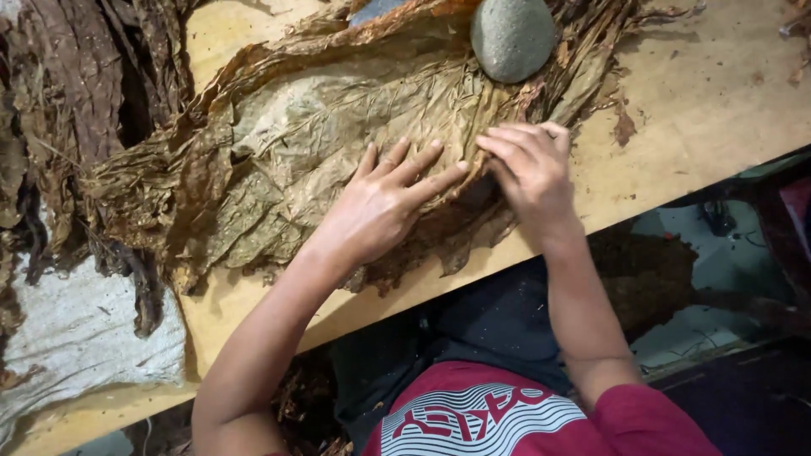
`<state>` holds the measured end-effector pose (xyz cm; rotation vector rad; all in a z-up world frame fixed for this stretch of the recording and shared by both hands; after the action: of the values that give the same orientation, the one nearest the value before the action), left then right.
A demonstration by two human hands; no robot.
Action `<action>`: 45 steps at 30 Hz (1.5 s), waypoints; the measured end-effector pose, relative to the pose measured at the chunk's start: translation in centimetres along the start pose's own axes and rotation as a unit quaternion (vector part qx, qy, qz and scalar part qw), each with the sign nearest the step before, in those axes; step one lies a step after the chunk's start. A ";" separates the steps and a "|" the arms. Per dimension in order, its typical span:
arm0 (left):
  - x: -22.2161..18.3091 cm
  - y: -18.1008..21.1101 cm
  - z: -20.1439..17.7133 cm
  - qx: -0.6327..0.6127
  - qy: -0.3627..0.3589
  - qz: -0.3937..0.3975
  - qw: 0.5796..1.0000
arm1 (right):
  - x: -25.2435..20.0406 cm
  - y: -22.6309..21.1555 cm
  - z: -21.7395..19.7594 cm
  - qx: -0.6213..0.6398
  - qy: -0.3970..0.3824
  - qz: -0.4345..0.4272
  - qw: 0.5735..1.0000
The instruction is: Flattening and stacking dried tobacco leaves on a wooden surface using stones as weights to keep them flat.
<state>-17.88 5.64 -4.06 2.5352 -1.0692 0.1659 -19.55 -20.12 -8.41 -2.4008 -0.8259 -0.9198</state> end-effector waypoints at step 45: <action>7.3 0.3 -2.8 -0.388 -0.033 -0.118 0.913 | -0.5 -4.5 -2.9 0.136 0.012 0.176 0.975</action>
<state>-12.86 1.71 0.40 1.9109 -0.6495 -0.3516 -24.10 -18.68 -5.94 -2.1929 -0.4592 -0.6475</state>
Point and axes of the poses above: each hand's wrist, its own x-axis towards the middle knuckle, its own z-axis out of the palm, y = z × x, the point moved 1 cm from there along x, towards the middle knuckle, and after that the axes turned 8 degrees about -z, right-handed, at the moved point
